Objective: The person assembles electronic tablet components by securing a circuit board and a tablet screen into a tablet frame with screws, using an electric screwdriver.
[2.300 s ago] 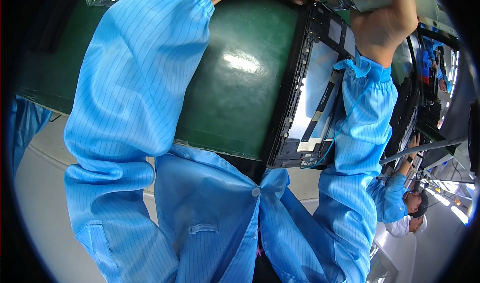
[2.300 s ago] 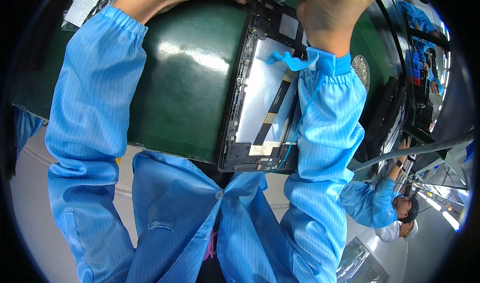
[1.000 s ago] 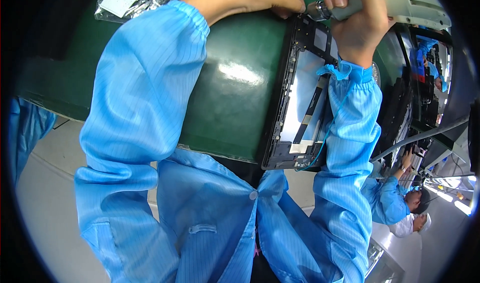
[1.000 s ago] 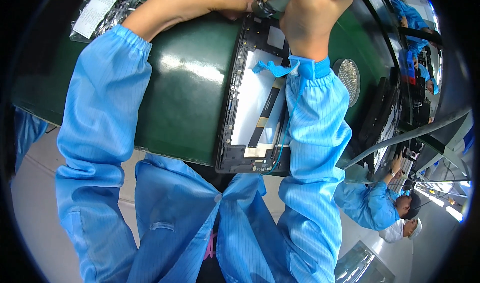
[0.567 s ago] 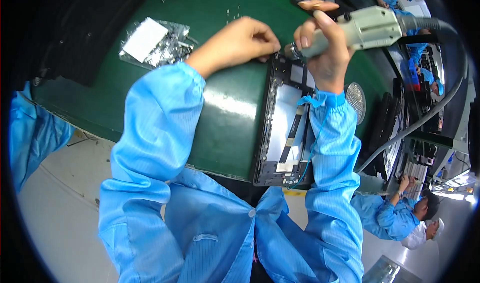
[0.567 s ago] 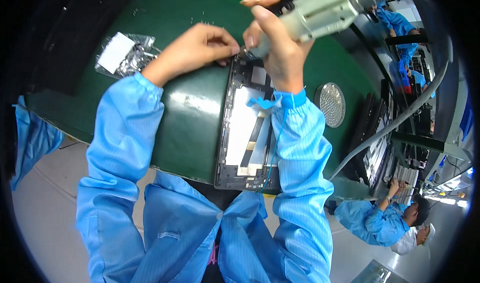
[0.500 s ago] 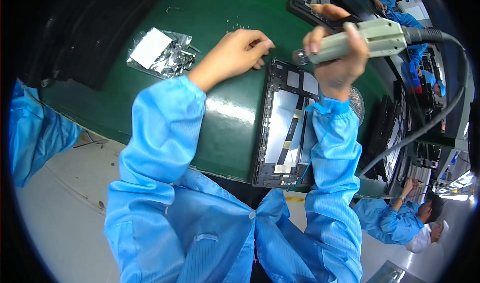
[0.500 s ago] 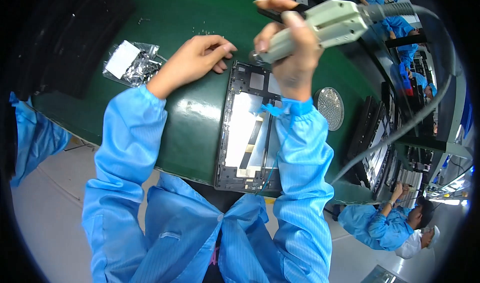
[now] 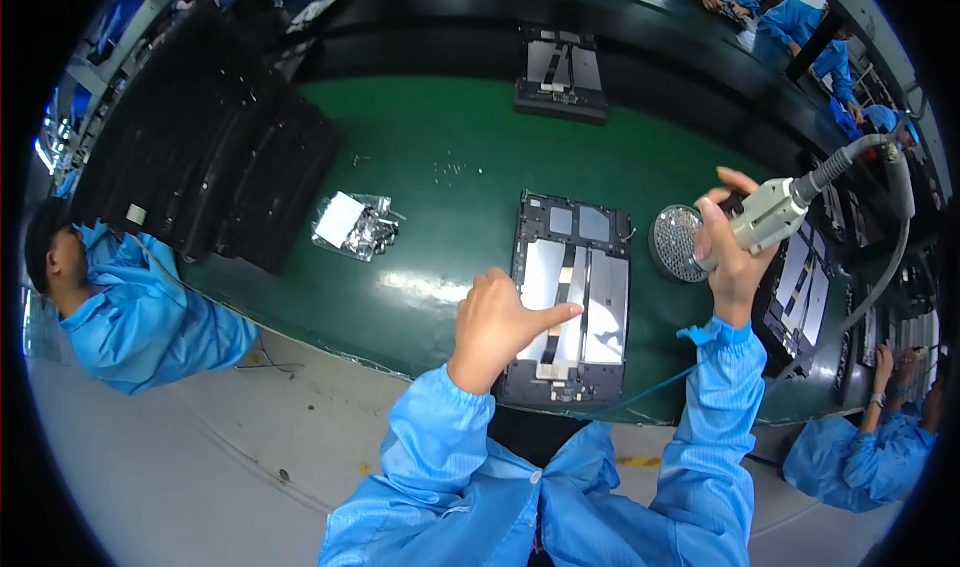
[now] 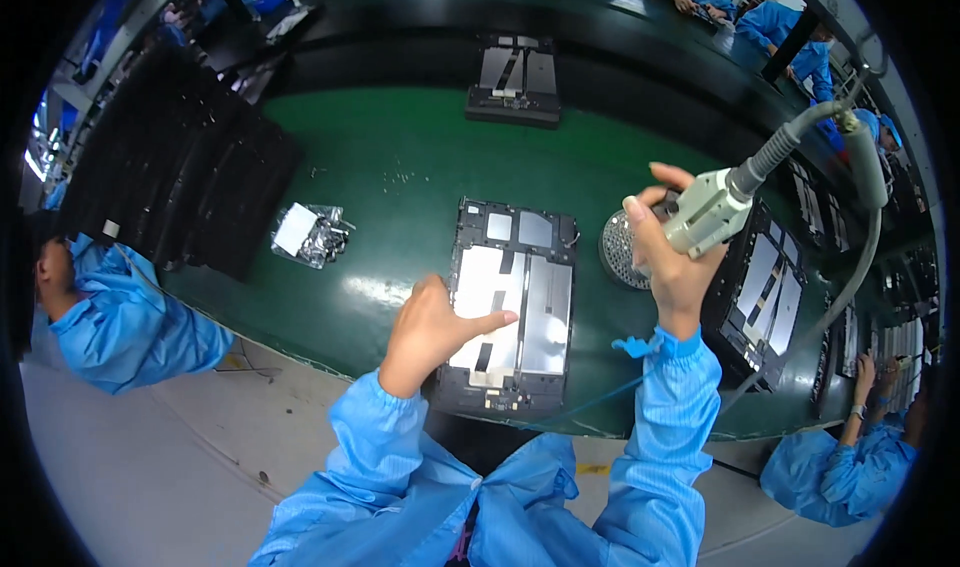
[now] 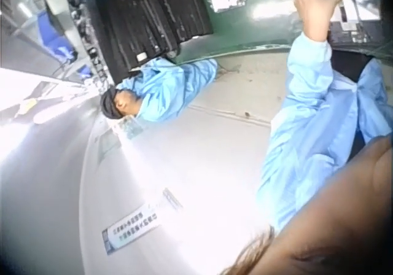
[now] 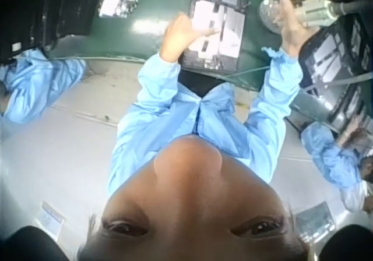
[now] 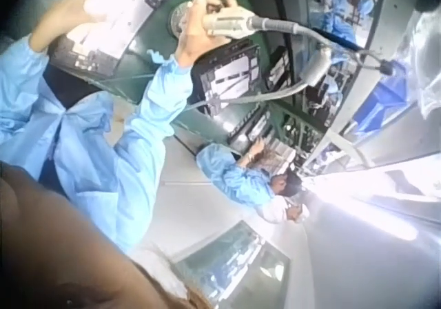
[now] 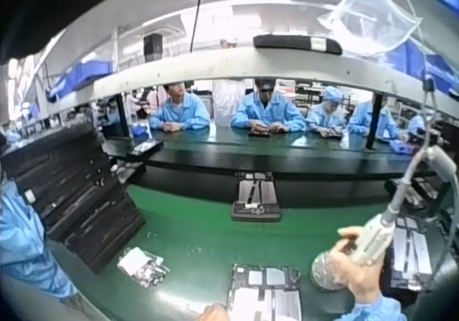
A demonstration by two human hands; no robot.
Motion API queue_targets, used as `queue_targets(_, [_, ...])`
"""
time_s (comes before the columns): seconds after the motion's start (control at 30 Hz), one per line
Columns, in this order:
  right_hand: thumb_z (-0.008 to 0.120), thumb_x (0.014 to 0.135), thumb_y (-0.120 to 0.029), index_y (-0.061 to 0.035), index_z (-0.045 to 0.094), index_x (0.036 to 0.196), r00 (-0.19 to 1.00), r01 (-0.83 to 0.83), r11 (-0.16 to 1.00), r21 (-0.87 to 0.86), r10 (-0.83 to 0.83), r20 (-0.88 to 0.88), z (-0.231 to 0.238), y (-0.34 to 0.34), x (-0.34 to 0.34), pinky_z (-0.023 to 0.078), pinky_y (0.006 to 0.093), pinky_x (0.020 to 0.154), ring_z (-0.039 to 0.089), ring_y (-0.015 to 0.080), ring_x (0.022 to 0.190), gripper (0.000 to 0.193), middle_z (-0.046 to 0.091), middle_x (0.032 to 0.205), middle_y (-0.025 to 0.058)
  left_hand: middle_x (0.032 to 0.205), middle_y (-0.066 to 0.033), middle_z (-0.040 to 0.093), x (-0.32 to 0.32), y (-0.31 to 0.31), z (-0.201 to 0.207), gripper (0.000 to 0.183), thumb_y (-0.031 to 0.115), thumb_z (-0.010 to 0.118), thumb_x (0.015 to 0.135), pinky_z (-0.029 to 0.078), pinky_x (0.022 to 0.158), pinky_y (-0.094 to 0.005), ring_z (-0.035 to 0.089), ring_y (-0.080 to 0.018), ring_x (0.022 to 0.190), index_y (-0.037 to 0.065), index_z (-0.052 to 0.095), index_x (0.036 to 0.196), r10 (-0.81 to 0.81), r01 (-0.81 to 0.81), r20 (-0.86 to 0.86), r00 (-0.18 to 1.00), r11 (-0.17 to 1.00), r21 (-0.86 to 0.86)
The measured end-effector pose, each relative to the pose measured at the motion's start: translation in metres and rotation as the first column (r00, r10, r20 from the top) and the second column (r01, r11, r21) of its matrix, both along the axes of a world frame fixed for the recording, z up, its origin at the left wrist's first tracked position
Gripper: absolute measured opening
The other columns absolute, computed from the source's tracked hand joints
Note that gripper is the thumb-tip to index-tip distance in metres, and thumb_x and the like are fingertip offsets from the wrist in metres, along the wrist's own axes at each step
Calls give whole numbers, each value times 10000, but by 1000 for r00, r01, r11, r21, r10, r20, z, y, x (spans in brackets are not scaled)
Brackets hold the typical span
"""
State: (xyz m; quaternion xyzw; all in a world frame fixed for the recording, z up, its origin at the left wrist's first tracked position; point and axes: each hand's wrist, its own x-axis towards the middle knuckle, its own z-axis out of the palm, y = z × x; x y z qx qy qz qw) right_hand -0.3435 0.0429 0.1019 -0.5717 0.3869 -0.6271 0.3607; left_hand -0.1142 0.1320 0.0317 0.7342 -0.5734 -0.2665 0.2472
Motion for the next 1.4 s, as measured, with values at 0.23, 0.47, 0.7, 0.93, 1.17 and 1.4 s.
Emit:
queue_targets(0.23, [608, 873, 39, 72, 610, 1095, 996, 61, 993, 101, -54, -74, 3, -2, -20, 539, 278, 707, 652, 129, 709, 225, 705, 946, 145, 1086, -146, 651, 23, -15, 31, 399, 104, 673, 927, 531, 795, -284, 632, -146, 963, -46, 442, 1216, 43, -108, -786, 617, 994, -30])
queue_targets(0.47, [562, 830, 110, 50, 611, 1140, 997, 66, 991, 116, -61, -49, 2, -8, -34, 479, 203, 539, 591, 75, 616, 319, 705, 1061, 151, 944, -59, 673, 186, -221, 55, 482, 412, 658, 941, 486, 719, -242, 602, -109, 799, -30, 605, 1123, 67, -195, -586, 808, 968, -159])
queue_targets(0.7, [700, 764, 41, 27, 628, 1137, 970, 98, 994, 55, -83, -227, -3, -8, -46, 432, 181, 530, 572, 40, 650, 381, 682, 885, 53, 975, -125, 702, 315, -371, -32, 573, 436, 695, 903, 513, 740, -316, 646, -180, 807, -83, 646, 1141, 223, -256, -496, 839, 967, 2])
queue_targets(0.93, [681, 840, 44, 34, 652, 1099, 956, 271, 949, 163, -245, -163, -13, -15, -41, 504, 260, 789, 627, 107, 836, 261, 697, 889, 72, 1023, -219, 686, 314, -440, -79, 377, 378, 585, 902, 529, 847, -460, 630, -394, 1054, 45, 705, 1031, 487, -220, 512, 708, 840, -496])
queue_targets(1.17, [698, 840, 25, 23, 679, 1076, 961, 248, 961, 123, -228, -158, -17, -11, -38, 502, 252, 764, 615, 95, 821, 236, 677, 878, 46, 1206, -281, 634, 86, -437, -14, 1099, 869, 604, 627, 454, 1001, -433, 598, -390, 1180, -66, 637, 1203, 20, -46, 302, 953, 996, 81])
queue_targets(1.4, [595, 806, 105, 43, 650, 1092, 992, 126, 984, 125, -121, -45, -11, -16, -37, 526, 282, 810, 677, 153, 906, 298, 699, 960, 99, 997, -140, 712, 116, -449, -11, 576, 440, 817, 770, 548, 733, -366, 681, -245, 820, -64, 707, 1027, 30, -10, -269, 963, 997, 73])
